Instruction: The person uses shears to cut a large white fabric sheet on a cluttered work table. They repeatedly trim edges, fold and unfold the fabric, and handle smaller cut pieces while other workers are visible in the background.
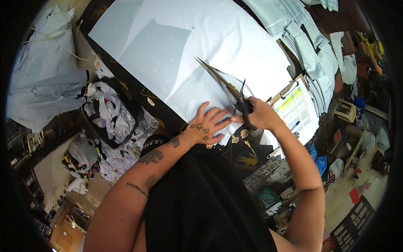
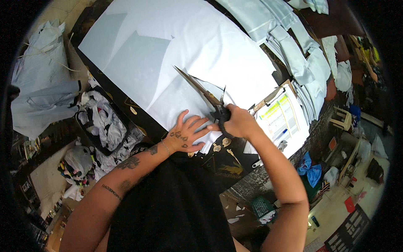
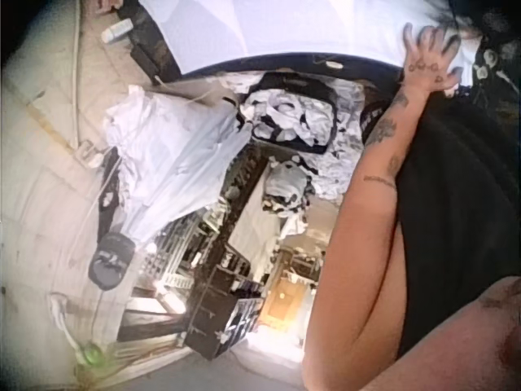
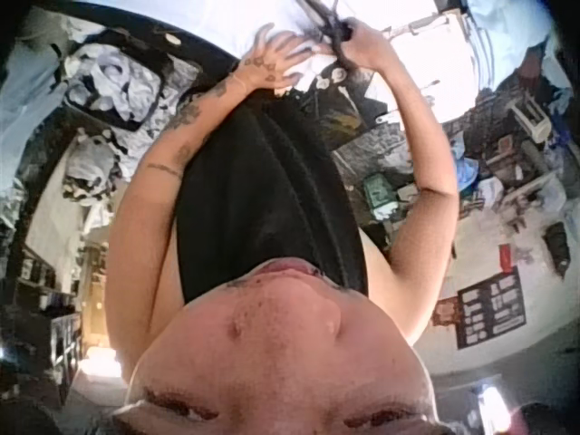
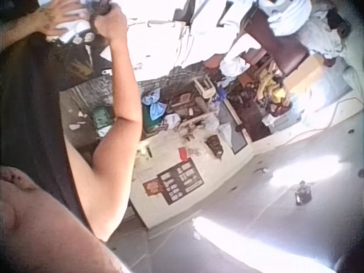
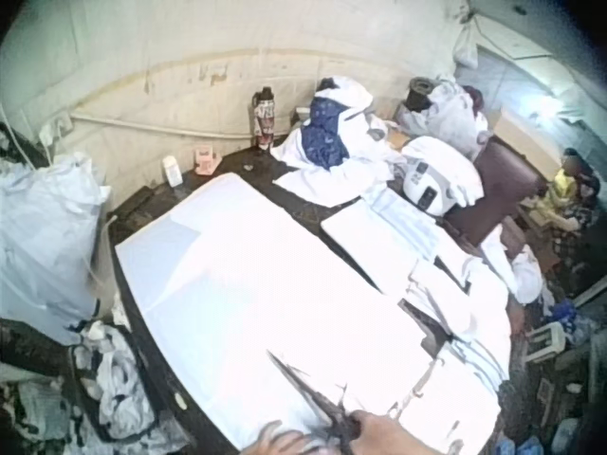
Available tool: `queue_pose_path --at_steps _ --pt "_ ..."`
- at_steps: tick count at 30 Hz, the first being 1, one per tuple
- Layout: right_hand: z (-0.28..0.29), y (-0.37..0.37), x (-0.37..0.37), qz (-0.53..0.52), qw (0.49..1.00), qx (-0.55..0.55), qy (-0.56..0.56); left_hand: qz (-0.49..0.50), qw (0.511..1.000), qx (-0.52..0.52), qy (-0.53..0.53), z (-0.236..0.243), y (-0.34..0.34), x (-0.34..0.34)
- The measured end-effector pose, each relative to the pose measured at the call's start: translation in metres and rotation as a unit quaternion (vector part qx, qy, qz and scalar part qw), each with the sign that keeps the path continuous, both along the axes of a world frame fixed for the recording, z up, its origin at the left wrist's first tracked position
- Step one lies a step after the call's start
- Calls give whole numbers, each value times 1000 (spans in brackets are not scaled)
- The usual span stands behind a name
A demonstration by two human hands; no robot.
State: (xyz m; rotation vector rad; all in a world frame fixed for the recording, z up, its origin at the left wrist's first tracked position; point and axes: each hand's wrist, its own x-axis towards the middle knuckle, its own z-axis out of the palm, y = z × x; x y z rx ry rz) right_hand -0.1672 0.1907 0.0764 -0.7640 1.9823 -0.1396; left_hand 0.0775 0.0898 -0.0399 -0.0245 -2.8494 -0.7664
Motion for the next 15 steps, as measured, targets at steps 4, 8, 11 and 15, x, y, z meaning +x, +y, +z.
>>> queue_pose_path --at_steps 4,8,11,15 --pt "-27 1 30 -63 997 -26 29 -18 1000 18 -13 -5 4 4" --pt "-29 11 33 -121 991 -53 2 -22 995 87 -53 4 5 0" --pt "-22 28 43 -189 977 -75 -63 -60 975 192 -96 19 -24 -10" --pt "-13 69 94 -321 939 -77 -102 -120 992 -6 -25 27 -104 -18"
